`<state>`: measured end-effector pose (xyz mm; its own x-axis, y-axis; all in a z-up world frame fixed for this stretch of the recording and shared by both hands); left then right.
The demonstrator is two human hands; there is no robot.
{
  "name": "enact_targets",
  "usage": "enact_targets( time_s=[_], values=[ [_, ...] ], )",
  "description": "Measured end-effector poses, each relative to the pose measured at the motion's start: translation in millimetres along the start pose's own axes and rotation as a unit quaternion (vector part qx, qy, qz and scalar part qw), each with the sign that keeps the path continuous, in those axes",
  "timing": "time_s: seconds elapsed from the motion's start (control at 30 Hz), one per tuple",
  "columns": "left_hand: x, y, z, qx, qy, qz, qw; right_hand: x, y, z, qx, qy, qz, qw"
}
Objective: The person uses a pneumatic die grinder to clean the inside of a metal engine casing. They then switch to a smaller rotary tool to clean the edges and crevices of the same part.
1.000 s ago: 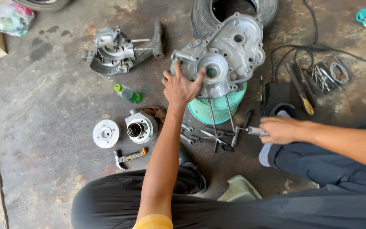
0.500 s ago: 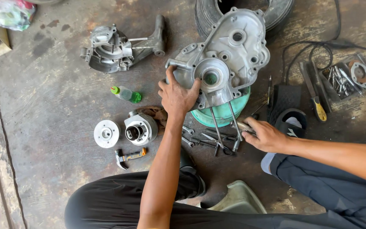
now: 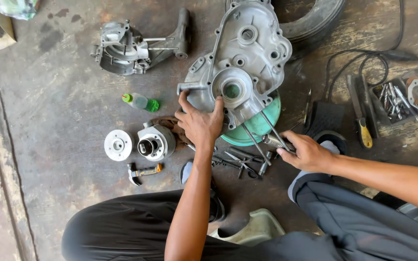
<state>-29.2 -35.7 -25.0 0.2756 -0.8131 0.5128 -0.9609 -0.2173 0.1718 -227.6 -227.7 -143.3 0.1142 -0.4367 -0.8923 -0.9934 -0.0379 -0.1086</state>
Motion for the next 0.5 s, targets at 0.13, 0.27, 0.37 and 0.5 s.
enact_targets(
  time_s=[0.13,0.27,0.37,0.5],
  values=[
    [6,3,4,0.026,-0.032,0.024,0.999,13,-12,14,0.06,0.012,-0.029,0.998],
    [8,12,0,0.063,-0.118,0.153,0.979,0,-21,26,0.146,0.003,-0.032,0.989],
    [7,10,6,0.057,-0.139,0.223,0.963,-1,-18,30,0.209,0.007,-0.031,0.977],
    [3,8,5,0.033,-0.169,0.305,0.937,3,-20,27,0.216,-0.008,-0.033,0.976]
  ],
)
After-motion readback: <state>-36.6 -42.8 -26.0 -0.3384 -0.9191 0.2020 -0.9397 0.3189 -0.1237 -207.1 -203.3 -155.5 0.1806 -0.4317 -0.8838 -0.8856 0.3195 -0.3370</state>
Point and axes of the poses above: each hand's wrist, its own y-axis away from the middle knuckle, its own z-axis out of the palm, x = y × z, the point moved 1 cm from there along -y, towards the middle knuckle, and after that the axes turned 4 degrees about -z, right-handed, at the moved point
